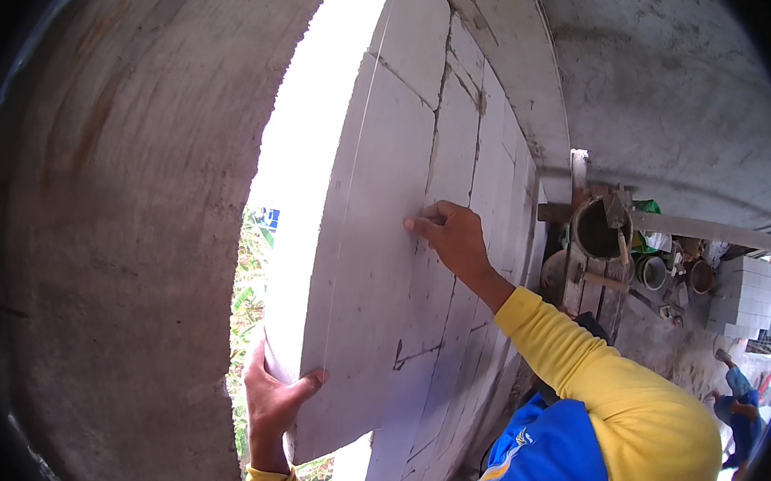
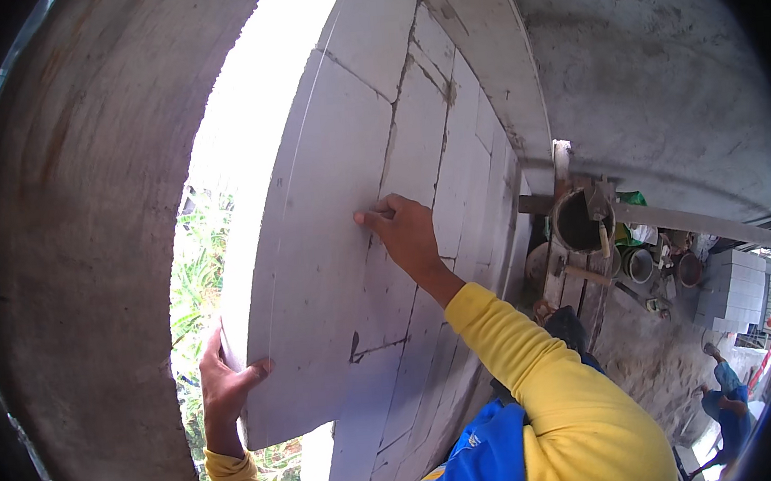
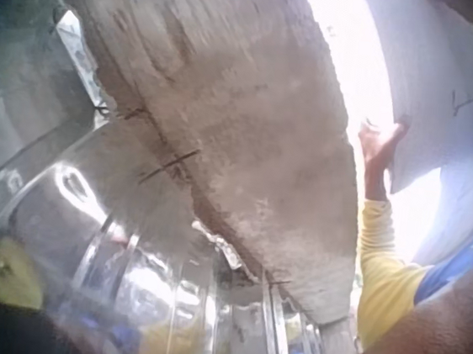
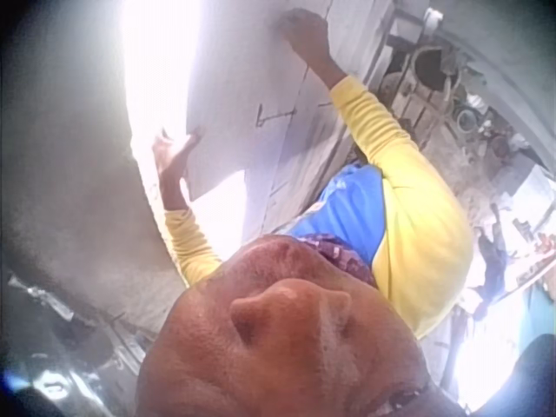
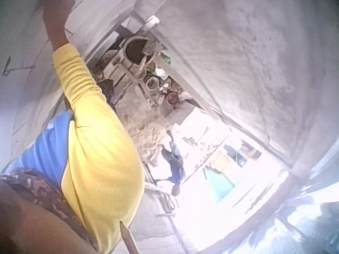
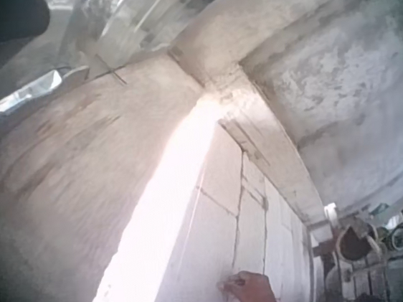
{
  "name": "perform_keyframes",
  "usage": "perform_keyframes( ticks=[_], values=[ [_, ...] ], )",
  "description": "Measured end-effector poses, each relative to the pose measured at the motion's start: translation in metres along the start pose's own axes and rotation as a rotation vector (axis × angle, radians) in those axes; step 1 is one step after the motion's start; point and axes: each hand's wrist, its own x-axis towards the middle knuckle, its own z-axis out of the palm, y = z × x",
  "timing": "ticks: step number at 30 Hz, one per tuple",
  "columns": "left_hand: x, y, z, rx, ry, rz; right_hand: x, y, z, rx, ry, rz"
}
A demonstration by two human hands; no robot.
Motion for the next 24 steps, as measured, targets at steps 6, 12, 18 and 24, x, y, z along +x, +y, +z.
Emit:
perform_keyframes(
  ticks=[6,12,18,24],
  values=[
    [0.001,0.0,0.0,0.082,-0.005,0.031,0.001,0.006,0.004,0.048,0.03,-0.006],
    [0.002,0.002,0.004,0.06,-0.001,0.016,0.007,0.017,0.004,0.025,0.057,-0.055],
    [-0.003,0.013,0.003,0.137,0.021,0.006,0.006,0.006,0.001,-0.013,0.017,0.004],
    [0.004,0.0,0.005,0.14,0.06,0.058,0.011,0.019,0.0,-0.064,0.043,-0.094]
  ],
)
